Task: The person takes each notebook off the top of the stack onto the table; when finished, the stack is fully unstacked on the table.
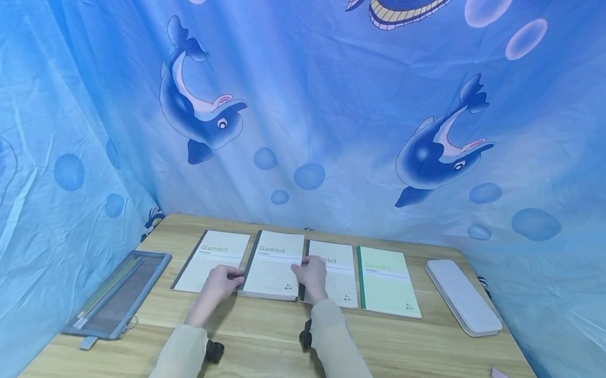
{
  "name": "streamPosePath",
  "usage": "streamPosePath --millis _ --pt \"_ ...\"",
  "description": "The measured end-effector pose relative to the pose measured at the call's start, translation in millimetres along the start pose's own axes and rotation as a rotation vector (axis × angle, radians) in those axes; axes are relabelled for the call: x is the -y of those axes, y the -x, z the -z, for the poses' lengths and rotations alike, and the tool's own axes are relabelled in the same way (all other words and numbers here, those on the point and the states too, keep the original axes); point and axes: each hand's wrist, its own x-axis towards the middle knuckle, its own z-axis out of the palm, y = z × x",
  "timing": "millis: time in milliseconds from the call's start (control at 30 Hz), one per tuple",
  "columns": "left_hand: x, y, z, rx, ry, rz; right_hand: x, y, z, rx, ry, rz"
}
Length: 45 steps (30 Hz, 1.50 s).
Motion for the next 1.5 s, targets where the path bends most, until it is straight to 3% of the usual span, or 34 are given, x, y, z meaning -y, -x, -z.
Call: streamPosePath --millis 500,733,1200,1500 --pt "1.4 -1.2 -0.4 0.010 0.009 0.009 -0.8 1.0 12.0 0.013 -0.043 -0.051" --pt "2.2 -0.4 -1.1 0.001 0.012 -0.008 -8.1 3.5 27.7 0.033 -0.090 -0.066" --pt "2.5 0.1 0.2 0.015 0.019 0.000 -27.4 3.9 54.6 0.064 -0.180 -0.189" --pt "2.5 -0.9 -0.4 0.018 0.027 -0.003 -43.2 15.1 85.9 0.097 -0.285 -0.213"
